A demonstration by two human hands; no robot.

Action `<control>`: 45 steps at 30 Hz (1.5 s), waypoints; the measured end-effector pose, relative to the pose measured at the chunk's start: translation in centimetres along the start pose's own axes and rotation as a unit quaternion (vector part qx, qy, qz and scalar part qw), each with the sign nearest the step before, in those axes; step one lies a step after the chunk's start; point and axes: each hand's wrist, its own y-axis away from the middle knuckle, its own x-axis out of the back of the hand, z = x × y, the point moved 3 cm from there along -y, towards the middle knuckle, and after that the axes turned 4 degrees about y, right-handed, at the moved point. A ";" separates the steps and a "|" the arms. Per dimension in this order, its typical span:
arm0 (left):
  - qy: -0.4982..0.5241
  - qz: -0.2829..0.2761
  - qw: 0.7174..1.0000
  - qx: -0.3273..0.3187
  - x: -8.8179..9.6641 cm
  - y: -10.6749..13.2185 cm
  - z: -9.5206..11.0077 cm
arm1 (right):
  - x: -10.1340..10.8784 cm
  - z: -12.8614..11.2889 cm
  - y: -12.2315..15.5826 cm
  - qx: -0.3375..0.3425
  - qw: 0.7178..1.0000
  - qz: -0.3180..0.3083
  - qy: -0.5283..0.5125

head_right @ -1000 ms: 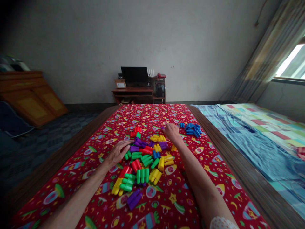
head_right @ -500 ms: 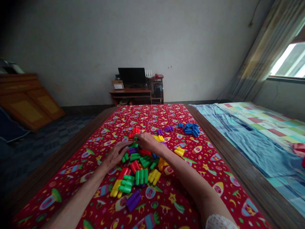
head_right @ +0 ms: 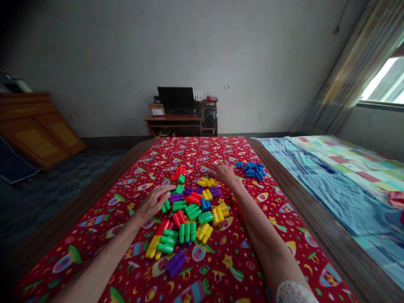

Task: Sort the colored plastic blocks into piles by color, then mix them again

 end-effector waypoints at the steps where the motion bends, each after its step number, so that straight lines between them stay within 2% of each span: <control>1: 0.000 0.000 1.000 0.002 0.0 0.0 0.0 | -0.3 -0.3 -0.1 0.007 1.000 -0.009 0.003; 5: 0.000 -0.008 1.000 0.006 0.0 0.0 0.1 | -1.0 -0.9 -0.5 -0.010 0.999 -0.038 0.008; 8: -0.003 -0.008 1.000 0.002 0.0 -0.1 0.1 | -1.0 -0.8 -0.7 -0.020 1.000 -0.007 -0.004; 12: -0.005 -0.006 1.000 -0.001 0.1 -0.1 0.0 | 1.2 0.1 -0.4 -0.037 0.993 0.101 -0.047; 14: -0.003 -0.006 1.000 -0.001 0.0 -0.1 0.0 | 3.1 0.8 0.0 -0.053 0.991 0.111 -0.054; 17: -0.001 -0.002 1.000 0.000 0.0 -0.1 0.0 | 5.1 1.1 1.0 -0.029 0.997 0.030 -0.059; 21: -0.001 -0.002 1.000 -0.001 -0.1 -0.2 -0.2 | 4.5 -1.6 2.7 0.059 0.994 -0.092 -0.020; 25: -0.002 -0.003 1.000 -0.002 -0.1 -0.2 -0.4 | 3.3 -5.9 3.8 0.135 0.983 -0.128 0.010; 28: -0.002 -0.005 1.000 -0.004 -0.1 -0.2 -0.5 | 4.0 -7.1 4.0 0.178 0.975 -0.134 0.011; 30: -0.002 -0.002 1.000 -0.006 -0.1 -0.1 -0.4 | 5.1 -6.3 4.1 0.161 0.981 -0.108 0.003; 32: -0.002 -0.001 1.000 -0.009 -0.1 -0.1 -0.3 | 6.0 -4.3 4.6 0.098 0.992 -0.081 0.020; 35: -0.004 0.001 1.000 -0.014 -0.1 0.0 -0.1 | 5.7 -1.3 6.9 0.006 0.989 -0.103 0.102; 36: -0.003 0.001 1.000 -0.015 -0.1 -0.1 0.0 | 5.3 -0.7 8.0 0.004 0.985 -0.117 0.126; 38: -0.002 0.000 1.000 -0.015 -0.1 -0.1 -0.1 | 4.4 -0.2 10.2 0.047 0.980 -0.132 0.139; 41: -0.001 -0.001 1.000 -0.013 -0.2 -0.3 -0.3 | 3.7 -0.4 11.8 0.107 0.984 -0.116 0.083; 43: -0.001 -0.001 1.000 -0.014 -0.2 -0.3 -0.4 | 3.9 0.0 10.8 0.092 0.989 -0.102 0.056; 45: -0.002 -0.001 1.000 -0.016 -0.1 -0.3 -0.4 | 4.6 1.2 8.4 0.030 0.994 -0.078 0.068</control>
